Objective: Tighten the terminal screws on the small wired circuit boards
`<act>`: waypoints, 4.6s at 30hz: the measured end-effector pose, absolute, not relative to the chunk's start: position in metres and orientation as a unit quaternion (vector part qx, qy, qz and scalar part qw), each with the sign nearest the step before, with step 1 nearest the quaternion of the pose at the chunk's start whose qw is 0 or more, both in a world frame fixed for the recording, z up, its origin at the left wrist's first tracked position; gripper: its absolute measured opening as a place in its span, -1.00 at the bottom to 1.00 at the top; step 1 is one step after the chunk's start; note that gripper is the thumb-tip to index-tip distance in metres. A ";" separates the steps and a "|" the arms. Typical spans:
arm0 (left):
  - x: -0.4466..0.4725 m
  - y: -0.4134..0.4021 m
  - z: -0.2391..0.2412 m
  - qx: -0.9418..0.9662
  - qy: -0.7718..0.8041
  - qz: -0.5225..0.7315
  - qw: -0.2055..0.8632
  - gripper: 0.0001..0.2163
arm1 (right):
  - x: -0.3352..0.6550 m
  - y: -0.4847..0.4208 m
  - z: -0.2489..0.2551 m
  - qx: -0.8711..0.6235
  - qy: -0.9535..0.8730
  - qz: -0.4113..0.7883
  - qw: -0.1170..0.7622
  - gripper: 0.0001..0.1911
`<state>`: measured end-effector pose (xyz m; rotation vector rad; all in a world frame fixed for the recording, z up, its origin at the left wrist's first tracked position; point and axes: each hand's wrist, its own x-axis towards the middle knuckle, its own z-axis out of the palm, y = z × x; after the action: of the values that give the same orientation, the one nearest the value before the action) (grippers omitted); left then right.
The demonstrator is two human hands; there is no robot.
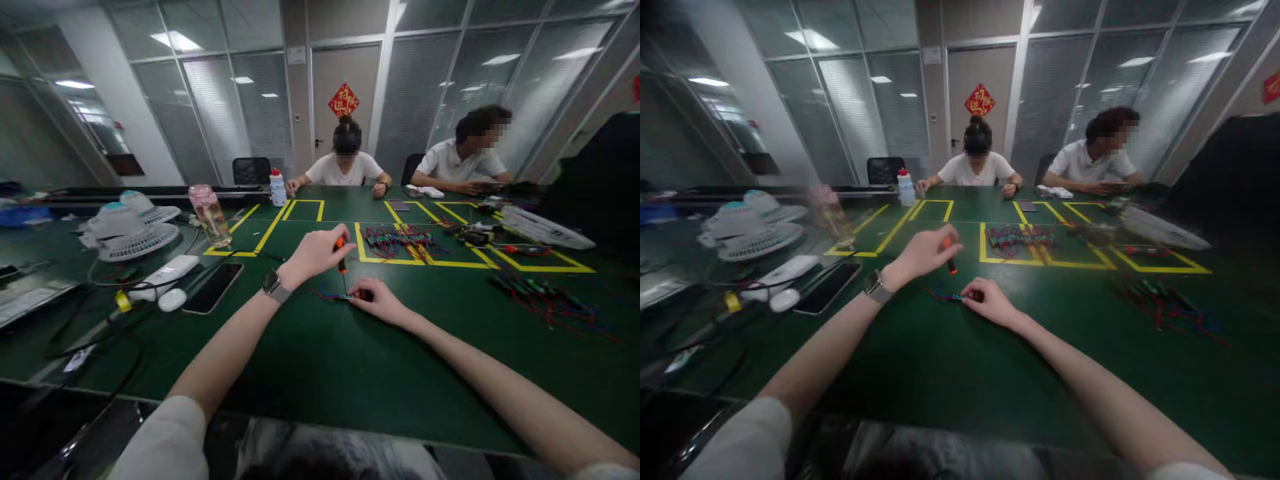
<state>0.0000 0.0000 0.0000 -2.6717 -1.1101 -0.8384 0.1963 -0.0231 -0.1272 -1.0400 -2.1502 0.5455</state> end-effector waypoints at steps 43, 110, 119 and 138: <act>0.005 -0.003 -0.001 -0.886 -0.367 -0.275 0.063 -0.68 | 0.198 -0.026 -0.120 -0.410 -0.825 0.207 0.328 -0.90; 0.002 -0.013 0.014 -0.911 -0.341 -0.230 0.037 -0.78 | 0.199 -0.026 -0.121 -0.405 -0.826 0.208 0.333 -0.88; -0.007 -0.005 0.019 -0.911 -0.344 -0.228 -0.017 -0.74 | 0.200 -0.025 -0.123 -0.403 -0.829 0.203 0.332 -0.88; -0.002 -0.011 0.018 -0.888 -0.401 -0.195 0.111 -0.50 | 0.199 -0.025 -0.121 -0.406 -0.828 0.202 0.330 -0.88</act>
<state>-0.0024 -0.0112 0.0181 -2.6095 -1.1779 -0.5737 0.1993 -0.0250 -0.1210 -1.0627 -2.1656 0.5288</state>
